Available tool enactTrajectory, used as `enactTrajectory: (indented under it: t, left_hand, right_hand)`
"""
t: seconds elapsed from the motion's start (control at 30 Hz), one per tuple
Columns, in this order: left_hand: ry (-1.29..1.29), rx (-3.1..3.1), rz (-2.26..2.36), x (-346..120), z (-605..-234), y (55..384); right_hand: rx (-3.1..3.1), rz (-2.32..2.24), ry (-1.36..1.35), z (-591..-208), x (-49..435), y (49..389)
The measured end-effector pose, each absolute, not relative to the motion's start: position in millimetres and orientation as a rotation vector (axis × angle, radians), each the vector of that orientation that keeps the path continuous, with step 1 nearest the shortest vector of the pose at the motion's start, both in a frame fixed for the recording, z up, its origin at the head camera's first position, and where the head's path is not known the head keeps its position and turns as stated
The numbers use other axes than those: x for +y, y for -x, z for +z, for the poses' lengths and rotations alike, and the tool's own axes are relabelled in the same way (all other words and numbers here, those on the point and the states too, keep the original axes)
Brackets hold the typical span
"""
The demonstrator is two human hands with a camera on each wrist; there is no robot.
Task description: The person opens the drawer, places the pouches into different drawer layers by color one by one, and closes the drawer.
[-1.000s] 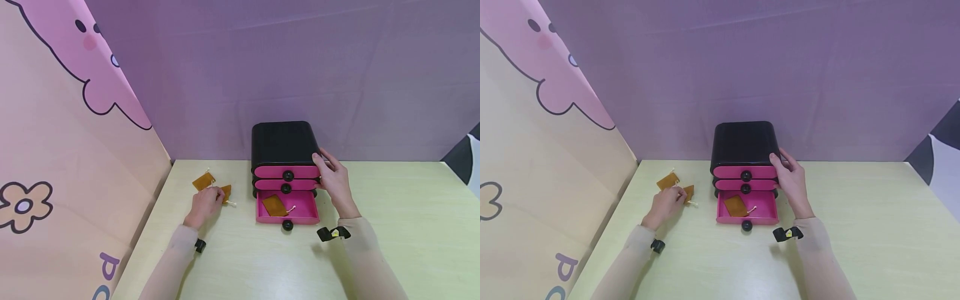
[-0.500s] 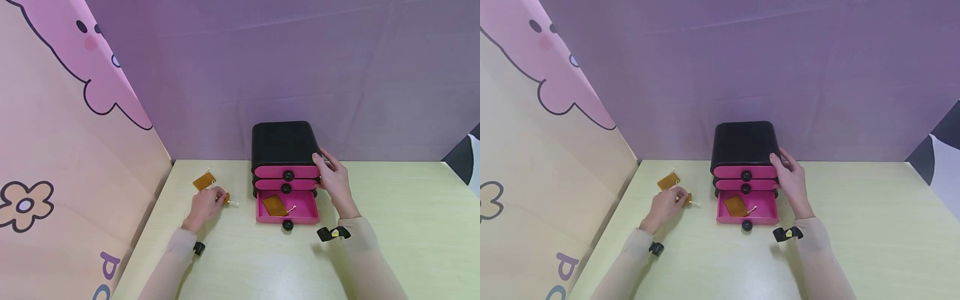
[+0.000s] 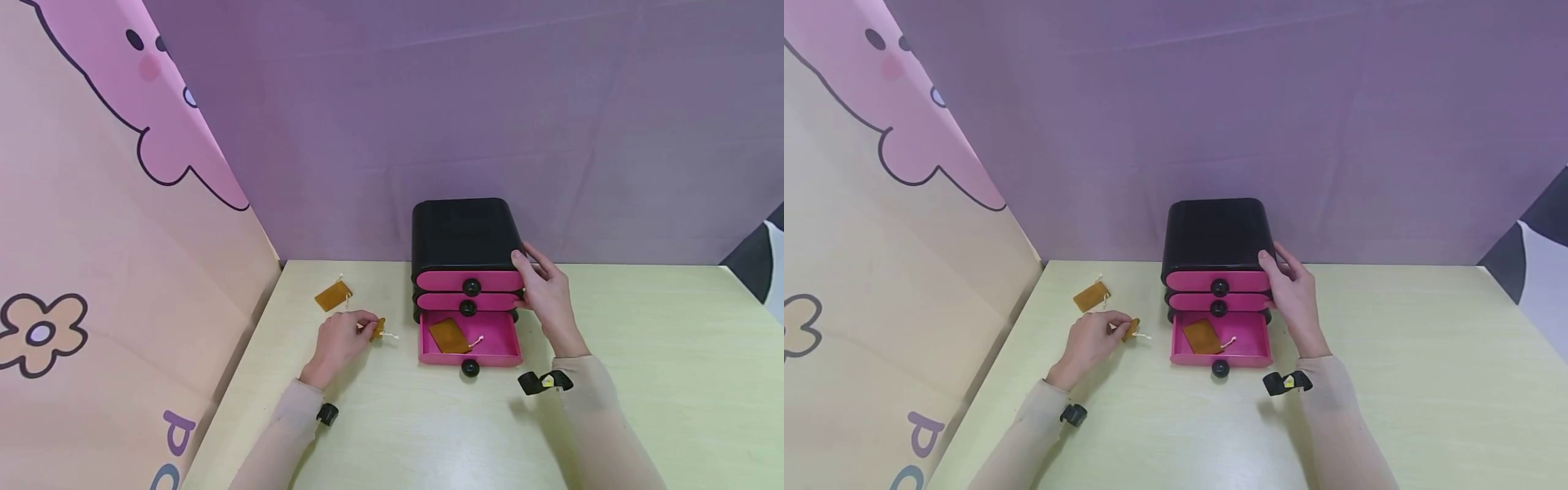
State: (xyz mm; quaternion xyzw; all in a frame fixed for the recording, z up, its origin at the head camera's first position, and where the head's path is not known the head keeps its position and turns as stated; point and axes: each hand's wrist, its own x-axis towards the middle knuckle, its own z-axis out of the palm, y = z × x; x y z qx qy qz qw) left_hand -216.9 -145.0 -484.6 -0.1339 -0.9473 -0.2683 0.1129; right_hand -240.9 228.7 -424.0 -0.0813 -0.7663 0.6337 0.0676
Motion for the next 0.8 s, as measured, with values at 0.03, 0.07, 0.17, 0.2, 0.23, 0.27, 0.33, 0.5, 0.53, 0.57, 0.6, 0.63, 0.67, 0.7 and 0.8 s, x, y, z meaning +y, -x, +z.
enactTrajectory:
  t: [0.03,0.07,0.17,0.2,0.23,0.27,0.33,0.5,0.53,0.57,0.6,0.63,0.67,0.7,0.8]
  left_hand:
    - [0.393,-2.779,-0.789,-145,-484,216]
    - [0.392,-2.782,-0.790,-144,-484,216]
    - [0.391,-2.791,-0.805,-144,-483,215]
    - [0.393,-2.793,-0.806,-143,-483,215]
    - [0.396,-2.792,-0.812,-143,-482,214]
    - [0.400,-2.792,-0.813,-142,-482,214]
    - [0.408,-2.790,-0.814,-141,-481,214]
    - [0.432,-2.786,-0.824,-135,-477,212]
    - [0.443,-2.783,-0.828,-134,-475,211]
    - [0.452,-2.781,-0.828,-133,-474,211]
    - [0.461,-2.779,-0.824,-131,-473,210]
    - [0.470,-2.777,-0.819,-130,-473,209]
    - [0.479,-2.773,-0.818,-129,-472,209]
    - [0.484,-2.771,-0.815,-128,-472,208]
    - [0.495,-2.769,-0.819,-125,-471,206]
  right_hand:
    - [-2.309,1.910,0.247,-424,229,241]
    - [-2.308,1.913,0.250,-424,229,241]
    - [-2.306,1.916,0.254,-424,230,240]
    - [-2.305,1.915,0.254,-424,230,240]
    - [-2.304,1.916,0.255,-424,230,240]
    - [-2.302,1.916,0.255,-424,230,240]
    - [-2.303,1.910,0.254,-424,229,240]
    - [-2.305,1.906,0.249,-423,229,239]
    - [-2.303,1.907,0.251,-423,229,239]
    - [-2.303,1.906,0.251,-422,228,239]
    - [-2.301,1.907,0.251,-422,228,238]
    - [-2.300,1.908,0.250,-422,228,238]
    - [-2.300,1.908,0.248,-422,228,238]
    - [-2.298,1.908,0.247,-422,228,238]
    - [-2.295,1.914,0.241,-422,228,239]
